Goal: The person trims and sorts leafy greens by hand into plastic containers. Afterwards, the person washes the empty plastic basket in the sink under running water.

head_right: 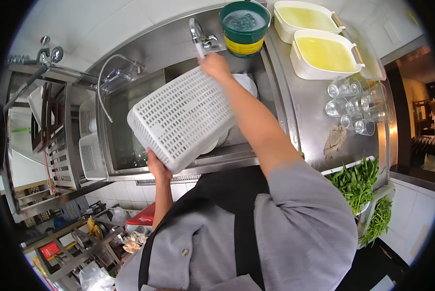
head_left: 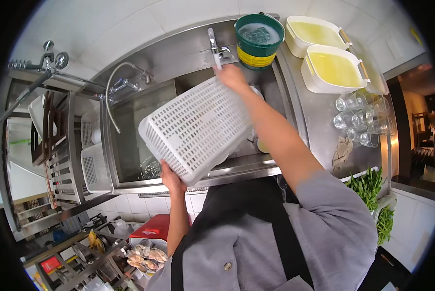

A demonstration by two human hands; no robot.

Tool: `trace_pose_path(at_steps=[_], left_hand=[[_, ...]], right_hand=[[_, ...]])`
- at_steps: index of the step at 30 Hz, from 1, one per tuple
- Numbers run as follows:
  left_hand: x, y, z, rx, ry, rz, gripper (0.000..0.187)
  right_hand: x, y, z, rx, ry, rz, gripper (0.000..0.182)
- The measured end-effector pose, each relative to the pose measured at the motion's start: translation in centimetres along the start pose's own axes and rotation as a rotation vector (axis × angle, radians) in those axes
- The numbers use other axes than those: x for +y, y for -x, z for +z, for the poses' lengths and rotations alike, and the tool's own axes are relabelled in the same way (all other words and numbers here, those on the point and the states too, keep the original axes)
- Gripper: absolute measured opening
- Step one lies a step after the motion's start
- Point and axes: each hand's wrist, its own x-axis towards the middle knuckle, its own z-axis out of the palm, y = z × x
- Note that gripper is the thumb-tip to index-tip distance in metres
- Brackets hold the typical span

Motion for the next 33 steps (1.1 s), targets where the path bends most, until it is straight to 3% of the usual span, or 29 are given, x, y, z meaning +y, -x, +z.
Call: trace_pose_path(at_steps=[2, 4, 5, 7, 8, 10, 11, 12, 14, 15, 19, 21, 22, 26, 27, 28, 29, 30, 31, 32, 33], left_hand=[[1.3, 0.6, -0.1, 0.038, -0.076, -0.009, 0.057], [1.7, 0.4, -0.8, 0.045, -0.017, -0.006, 0.055], [2.1, 0.6, -1.0, 0.036, -0.045, 0.035, 0.055], [2.9, 0.7, -2.0, 0.083, -0.078, 0.013, 0.055], [3.3, 0.9, -2.2, 0.107, -0.074, -0.008, 0.054], [2.7, 0.1, -4.2, 0.082, 0.068, -0.014, 0.053], [2.4, -0.3, -5.7, 0.037, 0.112, -0.049, 0.053], [2.2, -0.4, -6.6, 0.036, 0.101, -0.059, 0.053], [2.2, -0.7, -8.0, 0.033, 0.201, -0.103, 0.053], [1.9, -1.5, -9.3, -0.062, 0.261, -0.179, 0.055], [2.3, -3.3, -10.9, -0.007, 0.25, -0.205, 0.054], [2.8, -4.7, -11.3, 0.023, 0.235, -0.202, 0.054], [3.1, -5.4, -11.7, 0.039, 0.227, -0.199, 0.054], [4.3, -7.8, -13.3, 0.094, 0.182, -0.194, 0.054], [4.5, -8.5, -13.8, 0.107, 0.163, -0.198, 0.054], [4.7, -9.3, -14.0, 0.129, 0.144, -0.198, 0.054], [5.0, -10.3, -14.3, 0.15, 0.127, -0.201, 0.054], [5.3, -11.2, -14.0, 0.152, 0.1, -0.202, 0.054], [5.4, -12.0, -13.4, 0.151, 0.081, -0.202, 0.054], [5.6, -11.9, -12.3, 0.118, 0.057, -0.228, 0.054], [5.9, -10.8, -10.8, 0.082, -0.07, -0.141, 0.05]], right_hand=[[-2.0, -1.5, 1.3, -0.015, -0.033, -0.025, 0.058], [-1.6, -4.7, 2.4, -0.258, -0.276, -0.016, 0.06], [0.5, -7.7, 3.4, -0.245, -0.287, -0.014, 0.06], [4.0, -10.7, 4.8, 0.188, -0.413, 0.155, 0.057], [4.9, -10.5, 3.2, 0.176, -0.233, 0.278, 0.046], [4.0, -7.9, 1.0, 0.147, -0.699, 0.51, 0.039], [3.5, -6.8, 0.0, 0.006, -0.814, 0.533, 0.04], [4.3, -6.8, 0.4, 0.012, -0.815, 0.548, 0.04], [5.8, -7.6, 1.7, -0.01, -1.353, 0.462, 0.041], [5.3, -7.3, 1.8, 0.047, -1.41, 0.457, 0.042], [4.3, -7.8, 3.3, 0.165, -1.637, 0.383, 0.037], [2.5, -7.9, 2.3, 0.006, -1.653, 0.154, 0.042], [2.5, -8.7, 2.4, 0.024, -1.659, 0.154, 0.042], [4.9, -11.6, 1.8, -0.151, -1.058, 0.049, 0.063], [4.3, -9.0, 0.8, -0.161, -0.987, 0.053, 0.061], [4.2, -9.3, 0.8, -0.261, -0.595, 0.172, 0.059], [4.3, -6.5, -0.2, -0.149, -0.162, -0.083, 0.059], [6.2, -8.5, 2.7, -0.006, 0.074, -0.254, 0.062], [6.4, -7.3, 3.2, 0.075, -0.014, -0.212, 0.066], [3.6, -3.5, -0.3, -0.019, -0.019, -0.113, 0.069], [3.4, -2.4, -1.4, 0.036, 0.052, -0.191, 0.07]])
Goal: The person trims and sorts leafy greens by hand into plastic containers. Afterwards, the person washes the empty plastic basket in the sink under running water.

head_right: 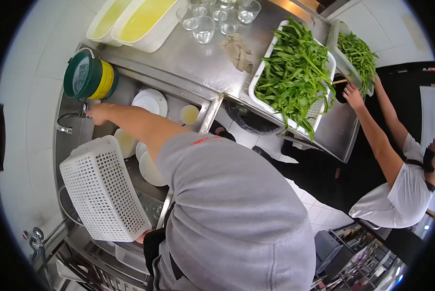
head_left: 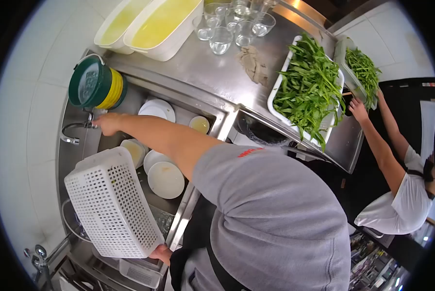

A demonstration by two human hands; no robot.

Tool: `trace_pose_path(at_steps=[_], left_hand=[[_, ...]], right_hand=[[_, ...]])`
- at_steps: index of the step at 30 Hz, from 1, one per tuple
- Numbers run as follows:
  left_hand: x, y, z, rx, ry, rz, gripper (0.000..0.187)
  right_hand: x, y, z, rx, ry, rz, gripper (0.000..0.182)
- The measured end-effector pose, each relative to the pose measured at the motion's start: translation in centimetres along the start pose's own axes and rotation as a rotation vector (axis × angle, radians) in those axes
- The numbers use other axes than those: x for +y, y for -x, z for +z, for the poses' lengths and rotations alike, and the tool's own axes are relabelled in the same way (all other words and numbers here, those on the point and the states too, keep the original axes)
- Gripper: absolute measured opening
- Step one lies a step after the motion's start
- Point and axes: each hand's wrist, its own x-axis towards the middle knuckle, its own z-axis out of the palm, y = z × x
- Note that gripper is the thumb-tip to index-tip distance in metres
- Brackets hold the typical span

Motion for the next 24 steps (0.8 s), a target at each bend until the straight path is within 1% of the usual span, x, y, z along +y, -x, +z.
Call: trace_pose_path(at_steps=[1, 2, 3, 4, 5, 6, 7, 9, 10, 12, 13, 15, 16, 18, 19, 21, 22, 24], left_hand=[[-0.4, 1.0, 1.2, -0.003, -0.115, 0.109, 0.047], [-0.4, 1.5, 2.1, 0.004, -0.061, 0.049, 0.047], [-1.0, 1.9, 3.3, 0.027, 0.009, 0.0, 0.048], [-2.2, 2.8, 3.2, -0.03, -0.316, 0.201, 0.05], [-1.4, 3.7, 6.1, -0.068, 0.106, -0.09, 0.053], [-1.4, 4.3, 6.9, -0.167, 0.127, -0.072, 0.052], [-1.4, 4.7, 7.5, -0.272, 0.135, -0.061, 0.051], [-0.8, 7.6, 10.2, -0.142, 0.124, -0.053, 0.05], [-0.7, 8.0, 10.6, -0.133, 0.126, -0.078, 0.051], [-0.6, 8.9, 11.1, -0.087, 0.16, -0.075, 0.05], [-0.5, 9.3, 11.6, -0.058, 0.168, -0.091, 0.05], [0.4, 9.8, 12.8, -0.028, 0.178, -0.067, 0.05], [0.9, 9.8, 13.4, -0.033, 0.183, -0.064, 0.05], [1.9, 10.2, 14.6, -0.051, 0.174, -0.049, 0.048], [2.1, 9.8, 15.2, -0.04, 0.187, -0.048, 0.048], [2.5, 9.2, 16.0, -0.118, 0.237, -0.041, 0.047], [2.6, 9.2, 16.6, -0.086, 0.281, -0.041, 0.042], [3.0, 9.7, 17.5, -0.067, 0.313, -0.033, 0.042]], right_hand=[[-0.3, 0.3, -0.4, 0.034, 0.066, -0.095, 0.071], [-0.5, 0.1, -0.7, 0.018, 0.091, -0.08, 0.072], [-0.4, 0.3, -2.4, -0.012, 0.113, -0.086, 0.074], [-0.8, -0.9, -3.2, -0.128, 0.211, -0.136, 0.076], [-0.3, -1.1, -2.7, -0.075, 0.144, -0.133, 0.078], [0.7, -2.4, -1.7, 0.004, 0.43, -0.238, 0.077], [0.5, -3.5, -1.8, -0.094, 0.431, -0.19, 0.08], [-0.1, -5.3, -1.7, -0.148, 0.409, -0.118, 0.076], [-1.3, -5.5, -2.1, -0.161, 0.414, -0.153, 0.076], [-3.4, -5.7, -3.1, -0.314, 0.421, 0.042, 0.073], [-3.4, -6.0, -3.1, -0.321, 0.425, 0.014, 0.073], [-3.2, -7.1, -2.1, -0.277, 0.57, -0.022, 0.067], [-3.5, -7.8, -1.2, -0.288, 0.574, -0.042, 0.067], [-3.1, -8.6, 0.5, -0.258, 0.809, 0.046, 0.058], [-2.8, -8.9, 0.7, -0.266, 0.815, 0.032, 0.058], [-1.6, -9.6, 1.2, -0.18, 0.473, 0.141, 0.052], [1.2, -11.9, 3.3, -0.162, 0.602, 0.067, 0.051], [-1.1, -9.6, 0.7, -0.156, 0.643, -0.01, 0.052]])
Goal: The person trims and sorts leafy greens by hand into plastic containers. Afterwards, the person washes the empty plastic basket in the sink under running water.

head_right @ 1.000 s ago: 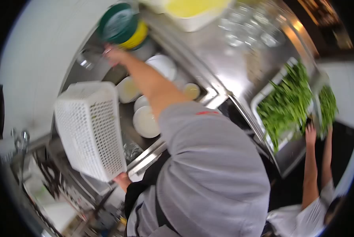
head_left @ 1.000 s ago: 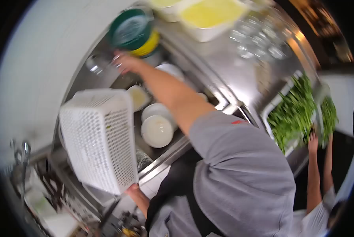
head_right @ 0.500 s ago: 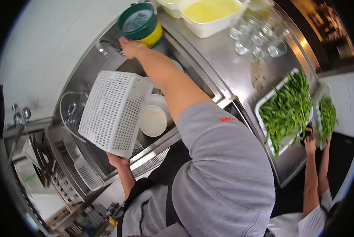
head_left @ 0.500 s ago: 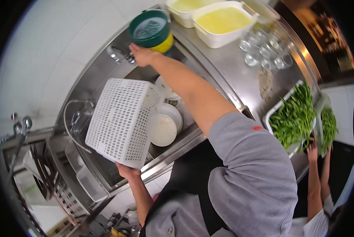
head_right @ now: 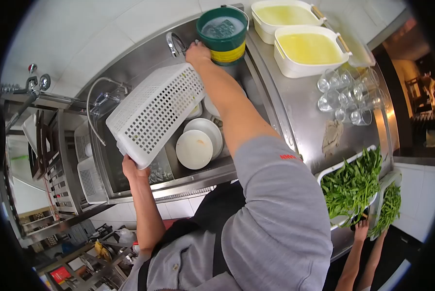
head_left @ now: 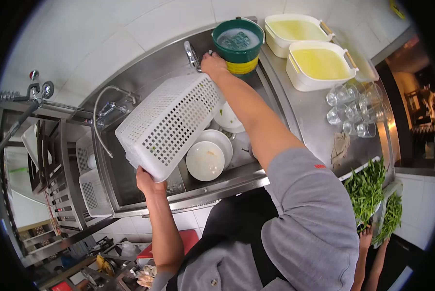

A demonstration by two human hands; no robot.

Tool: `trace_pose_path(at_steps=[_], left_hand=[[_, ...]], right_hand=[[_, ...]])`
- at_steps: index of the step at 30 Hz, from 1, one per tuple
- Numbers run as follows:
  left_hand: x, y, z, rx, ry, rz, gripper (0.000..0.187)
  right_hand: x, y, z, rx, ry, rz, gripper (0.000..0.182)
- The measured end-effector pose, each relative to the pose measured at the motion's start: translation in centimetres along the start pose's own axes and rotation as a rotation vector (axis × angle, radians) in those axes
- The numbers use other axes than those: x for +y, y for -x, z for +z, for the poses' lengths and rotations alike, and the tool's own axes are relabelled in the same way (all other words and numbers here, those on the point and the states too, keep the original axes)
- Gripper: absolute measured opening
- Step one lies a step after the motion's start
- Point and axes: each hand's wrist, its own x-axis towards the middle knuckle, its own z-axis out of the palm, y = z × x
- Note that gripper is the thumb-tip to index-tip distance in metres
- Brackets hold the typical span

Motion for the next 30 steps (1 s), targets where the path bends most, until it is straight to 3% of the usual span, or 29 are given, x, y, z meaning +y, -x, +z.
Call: trace_pose_path(at_steps=[1, 2, 5, 6, 10, 12, 14, 15, 17, 18, 20, 21, 23, 27, 30], left_hand=[[0.0, 0.1, 0.8, 0.01, 0.015, 0.007, 0.043], [-0.1, 0.5, 1.4, 0.05, 0.004, 0.03, 0.043], [-0.7, -0.3, 1.8, 0.082, 0.028, 0.036, 0.044], [-0.9, -0.7, 1.6, 0.079, 0.059, 0.049, 0.044], [0.5, -0.8, 1.7, 0.062, 0.107, -0.039, 0.044], [-0.2, -1.8, 1.8, 0.07, 0.154, -0.044, 0.044], [-0.9, -2.1, 2.2, 0.1, 0.193, -0.076, 0.043], [-1.4, -2.7, 2.4, 0.095, 0.201, -0.078, 0.043], [-2.8, -4.0, 2.6, 0.103, 0.328, -0.052, 0.041], [-2.5, -2.7, 4.2, 0.118, 0.355, -0.05, 0.039], [-2.4, -3.3, 4.5, 0.109, 0.391, -0.056, 0.038], [-2.1, -3.6, 4.0, 0.101, 0.403, -0.058, 0.037], [-1.9, -5.4, 2.3, 0.092, 0.492, -0.051, 0.033], [-0.2, -7.7, -1.1, 0.022, 0.705, -0.069, 0.031], [1.0, -7.1, -2.6, -0.078, 0.75, -0.075, 0.029]], right_hand=[[-0.5, 1.3, -1.3, 0.029, 0.036, -0.05, 0.052], [-1.3, 2.0, -1.3, 0.174, -0.125, 0.087, 0.044], [-0.1, -0.8, 0.0, 0.168, 0.017, 0.006, 0.043], [0.2, -0.8, -1.2, 0.007, 0.025, -0.012, 0.042], [1.8, 3.2, -3.8, -0.203, 0.03, -0.111, 0.037], [4.4, 3.2, -1.7, -0.511, -0.316, -0.024, 0.032], [8.0, 2.3, 1.7, -0.574, -0.616, 0.091, 0.036], [8.2, 4.3, 0.5, -0.569, -0.608, 0.09, 0.036], [7.2, 10.6, -1.8, -0.396, -1.542, 0.431, 0.05], [7.2, 11.5, -1.6, -0.395, -1.526, 0.426, 0.05], [7.5, 12.1, -0.8, -0.372, -1.905, 0.378, 0.056], [7.3, 12.0, -0.9, -0.384, -1.896, 0.375, 0.056], [6.0, 11.3, -1.0, -0.194, -2.096, 0.354, 0.061], [2.6, 9.9, -2.5, -0.073, -1.93, 0.329, 0.056], [1.2, 8.2, -1.8, -0.096, -1.942, 0.336, 0.046]])
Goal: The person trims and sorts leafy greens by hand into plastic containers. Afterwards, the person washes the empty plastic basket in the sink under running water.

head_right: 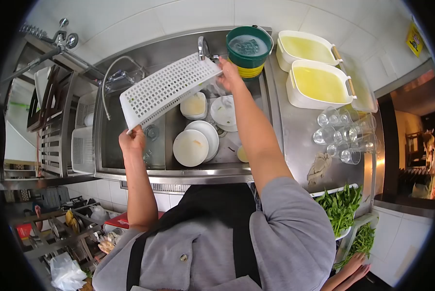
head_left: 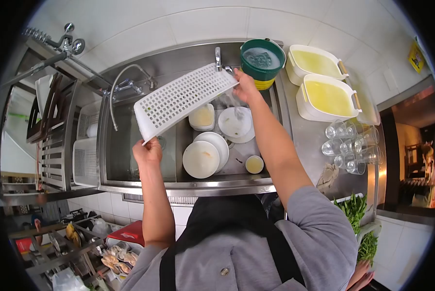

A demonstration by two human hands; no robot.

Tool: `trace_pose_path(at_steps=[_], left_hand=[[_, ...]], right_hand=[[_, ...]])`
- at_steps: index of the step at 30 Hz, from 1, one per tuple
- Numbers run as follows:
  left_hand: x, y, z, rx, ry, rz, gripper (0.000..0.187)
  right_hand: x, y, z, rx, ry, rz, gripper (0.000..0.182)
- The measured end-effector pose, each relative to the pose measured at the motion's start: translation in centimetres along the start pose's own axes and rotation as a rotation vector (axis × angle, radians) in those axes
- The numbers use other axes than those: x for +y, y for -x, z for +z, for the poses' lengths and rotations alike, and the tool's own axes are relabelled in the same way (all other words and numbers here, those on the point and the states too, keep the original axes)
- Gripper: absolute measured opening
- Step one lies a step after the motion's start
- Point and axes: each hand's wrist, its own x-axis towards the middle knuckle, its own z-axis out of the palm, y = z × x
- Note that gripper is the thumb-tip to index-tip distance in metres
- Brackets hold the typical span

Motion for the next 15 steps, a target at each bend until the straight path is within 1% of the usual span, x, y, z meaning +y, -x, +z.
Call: trace_pose_path(at_steps=[1, 2, 4, 5, 7, 11, 14, 15], left_hand=[[0.4, 0.4, 0.0, -0.046, -0.005, -0.03, 0.028], [0.5, 0.7, 0.0, -0.044, 0.001, -0.02, 0.028], [-0.2, 2.1, 1.0, 0.064, -0.053, 0.066, 0.028], [0.0, 2.3, 0.7, 0.067, -0.05, 0.072, 0.028], [0.2, 2.4, 0.0, -0.008, -0.022, 0.001, 0.028], [-0.7, 3.1, 0.0, 0.042, -0.08, 0.037, 0.027], [-0.5, 3.6, -0.8, 0.078, -0.099, 0.033, 0.027], [-0.2, 3.6, -1.2, 0.052, -0.093, 0.011, 0.027]], right_hand=[[0.1, -0.2, 0.2, -0.003, 0.011, -0.002, 0.043], [0.3, -0.2, 0.3, -0.011, 0.015, 0.005, 0.043], [0.5, 0.4, 0.4, -0.008, 0.029, 0.025, 0.038], [0.6, 0.7, 0.4, -0.013, 0.031, 0.03, 0.038], [0.8, 1.0, 0.1, -0.01, 0.014, -0.008, 0.038], [0.6, 1.8, -0.8, -0.024, 0.002, -0.003, 0.039], [0.8, 2.5, -1.2, 0.049, 0.035, -0.017, 0.036], [0.8, 2.8, -1.3, 0.029, 0.032, -0.003, 0.039]])
